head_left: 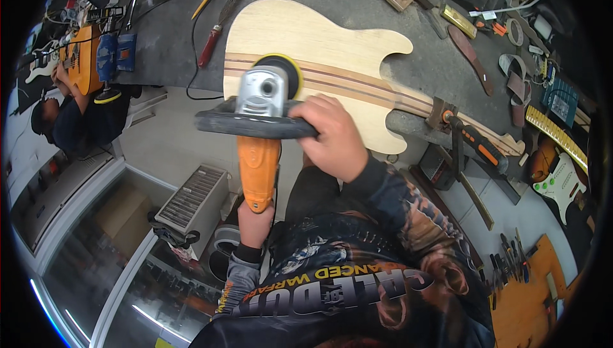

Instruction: The person sands the back of an electric guitar body using a power sander, moving it across the wood surface and then wiping the surface by hand.

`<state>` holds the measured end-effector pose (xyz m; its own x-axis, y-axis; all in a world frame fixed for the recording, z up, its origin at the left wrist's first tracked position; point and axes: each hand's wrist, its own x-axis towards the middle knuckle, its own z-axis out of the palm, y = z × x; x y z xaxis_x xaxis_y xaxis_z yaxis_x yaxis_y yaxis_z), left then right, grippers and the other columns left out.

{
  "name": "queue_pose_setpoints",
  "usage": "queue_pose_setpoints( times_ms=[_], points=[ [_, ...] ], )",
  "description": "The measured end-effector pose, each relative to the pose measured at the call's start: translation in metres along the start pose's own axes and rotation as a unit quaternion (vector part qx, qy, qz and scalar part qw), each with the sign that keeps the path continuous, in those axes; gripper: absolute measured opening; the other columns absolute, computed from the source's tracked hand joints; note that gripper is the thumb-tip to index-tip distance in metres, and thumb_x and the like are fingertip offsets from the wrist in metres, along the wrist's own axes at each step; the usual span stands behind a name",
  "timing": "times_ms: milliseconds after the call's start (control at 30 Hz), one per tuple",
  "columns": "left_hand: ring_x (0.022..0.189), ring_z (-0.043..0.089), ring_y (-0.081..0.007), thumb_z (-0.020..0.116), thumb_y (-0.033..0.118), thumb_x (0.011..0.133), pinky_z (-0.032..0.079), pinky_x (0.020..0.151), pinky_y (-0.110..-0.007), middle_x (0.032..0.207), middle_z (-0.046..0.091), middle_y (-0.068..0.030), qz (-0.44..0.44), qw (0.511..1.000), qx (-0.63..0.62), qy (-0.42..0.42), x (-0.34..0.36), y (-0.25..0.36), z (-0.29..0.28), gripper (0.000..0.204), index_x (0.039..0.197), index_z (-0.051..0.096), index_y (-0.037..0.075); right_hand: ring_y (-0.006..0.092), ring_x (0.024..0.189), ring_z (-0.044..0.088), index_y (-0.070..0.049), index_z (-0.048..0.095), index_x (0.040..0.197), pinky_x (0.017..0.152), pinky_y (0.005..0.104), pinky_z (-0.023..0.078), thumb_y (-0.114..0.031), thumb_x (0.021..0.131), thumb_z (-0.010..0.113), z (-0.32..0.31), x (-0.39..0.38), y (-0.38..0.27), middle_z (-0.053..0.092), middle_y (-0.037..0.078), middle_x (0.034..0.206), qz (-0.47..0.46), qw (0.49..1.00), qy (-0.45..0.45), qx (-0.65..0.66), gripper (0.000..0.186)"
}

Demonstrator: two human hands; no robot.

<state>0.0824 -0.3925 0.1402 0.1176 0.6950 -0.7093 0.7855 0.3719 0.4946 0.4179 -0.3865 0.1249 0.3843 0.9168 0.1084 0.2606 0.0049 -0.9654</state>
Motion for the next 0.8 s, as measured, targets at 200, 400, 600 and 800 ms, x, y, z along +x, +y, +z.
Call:
queue_pose_setpoints(
  times_ms=[200,400,600,800],
  points=[
    [0.092,0.082,-0.0272,0.077,0.008,0.09,0.061,0.084,-0.039,0.095,0.081,-0.0169,0.079,0.997,0.023,-0.012,-0.009,0.014,0.008,0.025,0.11,0.076,-0.006,0.039,0.103,0.065,-0.006,0.07,0.107,0.092,0.0475,0.049,0.0,0.079,0.071,-0.01,-0.021,-0.003,0.068,0.012,0.099,0.047,0.998,0.01,-0.036,0.029],
    [0.061,0.067,-0.0133,0.075,0.01,0.094,0.051,0.058,-0.03,0.072,0.069,-0.0035,0.006,1.0,-0.022,0.021,0.008,-0.019,-0.019,0.016,0.105,0.074,-0.002,0.0411,0.1,0.063,-0.004,0.069,0.106,0.093,0.0492,0.049,0.001,0.077,0.069,0.04,0.013,-0.007,0.066,0.015,0.097,-0.007,1.0,0.022,-0.015,0.029],
    [0.06,0.065,-0.0131,0.074,0.009,0.096,0.05,0.057,-0.031,0.071,0.067,-0.002,-0.03,0.995,-0.083,0.038,0.013,0.003,-0.022,0.012,0.102,0.071,-0.001,0.0374,0.103,0.063,-0.007,0.066,0.106,0.096,0.0503,0.048,0.0,0.082,0.073,0.058,0.031,-0.004,0.063,0.011,0.099,-0.012,1.0,0.013,-0.021,0.026],
    [0.061,0.065,-0.0132,0.075,0.008,0.095,0.05,0.058,-0.031,0.071,0.067,-0.0018,0.021,1.0,-0.021,0.009,0.003,-0.008,-0.011,0.011,0.1,0.07,-0.001,0.0409,0.1,0.063,-0.004,0.068,0.105,0.09,0.049,0.049,0.003,0.079,0.069,0.027,0.007,-0.012,0.065,0.015,0.097,0.013,0.999,0.034,-0.037,0.027]
  ],
)
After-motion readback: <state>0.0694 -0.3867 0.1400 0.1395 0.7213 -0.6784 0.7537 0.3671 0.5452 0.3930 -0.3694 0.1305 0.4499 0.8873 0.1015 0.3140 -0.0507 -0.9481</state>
